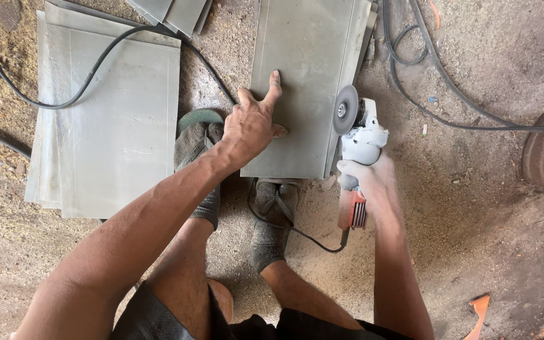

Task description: The person uses an angle grinder to cut rectangular gray sheets placed on a wooden block. The person holds each sheet with the left hand and guides the grinder with the right hand, cutting along the edge. Finished pieces are set aside on the floor.

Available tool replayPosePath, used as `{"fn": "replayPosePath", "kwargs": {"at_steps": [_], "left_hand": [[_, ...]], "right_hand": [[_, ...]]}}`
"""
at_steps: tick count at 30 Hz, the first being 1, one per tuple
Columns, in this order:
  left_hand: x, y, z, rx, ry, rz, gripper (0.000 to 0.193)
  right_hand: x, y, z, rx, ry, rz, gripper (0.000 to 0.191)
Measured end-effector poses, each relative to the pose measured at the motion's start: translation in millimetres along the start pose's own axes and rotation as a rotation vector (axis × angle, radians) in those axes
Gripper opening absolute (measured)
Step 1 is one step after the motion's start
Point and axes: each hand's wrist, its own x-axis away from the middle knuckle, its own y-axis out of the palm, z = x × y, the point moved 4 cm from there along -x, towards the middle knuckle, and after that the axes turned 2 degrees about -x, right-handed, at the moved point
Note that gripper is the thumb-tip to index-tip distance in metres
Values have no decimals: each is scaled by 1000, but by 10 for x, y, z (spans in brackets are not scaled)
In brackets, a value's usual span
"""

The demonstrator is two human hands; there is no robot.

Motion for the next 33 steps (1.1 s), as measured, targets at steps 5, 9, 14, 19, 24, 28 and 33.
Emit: {"fn": "replayPosePath", "kwargs": {"at_steps": [5,9,14,19,24,28,33], "left_hand": [[-5,15,-12,25,19,33,113],[-17,23,-21,28,17,32,112],[-24,19,-8,11,8,28,113],[-21,8,8,-19,10,22,112],[-5,-1,11,-30,18,18,114],[4,-15,16,-26,22,15,113],[5,-27,3,-14,10,7,113]], "right_hand": [[0,5,-27,30,21,11,38],[-10,17,-30,16,26,-11,38],[-93,21,-102,7,-11,-17,35],[-164,-5,-199,13,1,13,32],[-186,34,-225,6,-1,-11,33],[-236,56,-220,2,9,-20,35],[-331,65,-251,-33,-27,-42,31]]}}
